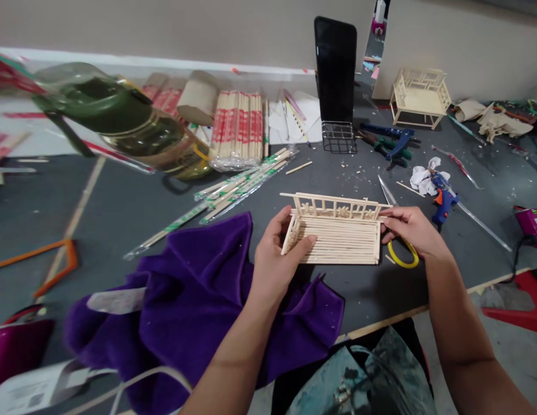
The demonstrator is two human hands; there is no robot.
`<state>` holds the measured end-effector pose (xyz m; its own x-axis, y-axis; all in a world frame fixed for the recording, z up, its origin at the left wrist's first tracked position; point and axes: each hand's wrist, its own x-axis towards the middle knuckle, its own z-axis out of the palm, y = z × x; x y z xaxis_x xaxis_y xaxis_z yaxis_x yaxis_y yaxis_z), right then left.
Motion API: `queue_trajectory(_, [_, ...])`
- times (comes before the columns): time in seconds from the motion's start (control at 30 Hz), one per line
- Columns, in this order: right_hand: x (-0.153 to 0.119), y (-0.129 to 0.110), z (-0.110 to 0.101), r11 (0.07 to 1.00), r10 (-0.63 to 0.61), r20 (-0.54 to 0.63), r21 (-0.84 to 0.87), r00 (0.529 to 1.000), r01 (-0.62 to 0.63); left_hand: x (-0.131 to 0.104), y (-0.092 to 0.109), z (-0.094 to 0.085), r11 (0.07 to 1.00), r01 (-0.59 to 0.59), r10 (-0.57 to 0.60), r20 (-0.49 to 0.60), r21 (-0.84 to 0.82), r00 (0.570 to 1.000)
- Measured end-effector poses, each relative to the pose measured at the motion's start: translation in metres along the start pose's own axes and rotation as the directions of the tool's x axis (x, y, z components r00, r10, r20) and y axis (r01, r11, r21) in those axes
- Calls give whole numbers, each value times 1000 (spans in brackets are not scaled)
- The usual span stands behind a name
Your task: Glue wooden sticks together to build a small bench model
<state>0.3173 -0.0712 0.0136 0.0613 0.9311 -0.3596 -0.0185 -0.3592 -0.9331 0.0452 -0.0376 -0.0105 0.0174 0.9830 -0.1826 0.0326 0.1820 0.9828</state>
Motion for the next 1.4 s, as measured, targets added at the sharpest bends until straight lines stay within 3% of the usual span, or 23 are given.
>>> queue_trajectory(0.43, [-3,-6,-1,1000,4,77,-18,997,-3,1,1,-1,1000,8,-8,-4,7,1000])
queue_trajectory(0.8, [2,3,-1,1000,-11,7,-22,1000,12,3,-6,2,999,-25,25,6,-28,1000])
queue_trajectory(1.4, [6,0,-3,999,-22,7,44,1000,21,12,-17,3,996,-88,88,25,-26,996])
